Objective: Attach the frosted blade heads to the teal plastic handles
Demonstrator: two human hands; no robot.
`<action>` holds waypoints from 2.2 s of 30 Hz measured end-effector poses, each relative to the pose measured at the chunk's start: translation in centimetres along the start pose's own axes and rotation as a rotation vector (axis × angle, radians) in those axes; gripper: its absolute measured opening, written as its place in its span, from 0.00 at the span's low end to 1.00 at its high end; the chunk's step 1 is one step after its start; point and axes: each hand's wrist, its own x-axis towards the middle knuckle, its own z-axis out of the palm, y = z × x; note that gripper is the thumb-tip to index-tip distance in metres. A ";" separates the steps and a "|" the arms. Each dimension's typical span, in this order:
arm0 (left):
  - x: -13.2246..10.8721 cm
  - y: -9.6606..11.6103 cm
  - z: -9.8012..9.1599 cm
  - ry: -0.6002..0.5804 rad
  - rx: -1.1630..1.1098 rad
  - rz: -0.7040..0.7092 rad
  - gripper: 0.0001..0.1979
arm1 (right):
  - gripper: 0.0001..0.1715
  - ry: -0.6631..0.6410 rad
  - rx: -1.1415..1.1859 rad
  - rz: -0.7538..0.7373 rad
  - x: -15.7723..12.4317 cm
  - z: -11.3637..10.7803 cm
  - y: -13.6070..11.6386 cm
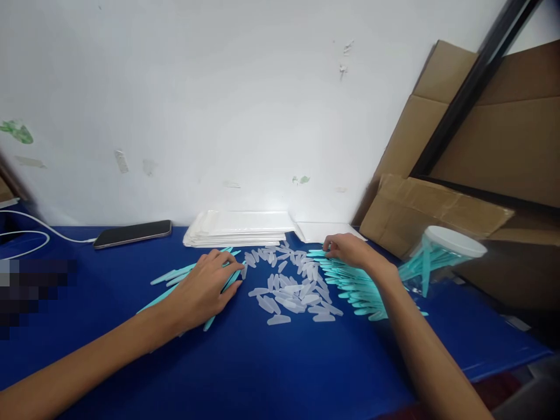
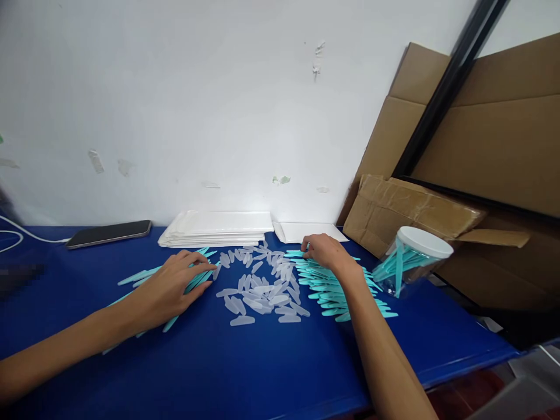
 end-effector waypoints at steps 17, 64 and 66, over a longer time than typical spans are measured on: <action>2.6 -0.9 0.6 -0.025 0.195 0.173 0.22 | 0.07 -0.003 0.041 0.006 0.2 0.2 0.3; -1.3 3.0 -1.7 0.157 -1.026 -0.354 0.15 | 0.15 0.372 0.387 -0.747 -4.9 1.7 -15.3; -1.3 3.0 -1.7 0.148 -0.986 -0.316 0.15 | 0.14 0.372 0.438 -0.759 -5.0 2.0 -15.4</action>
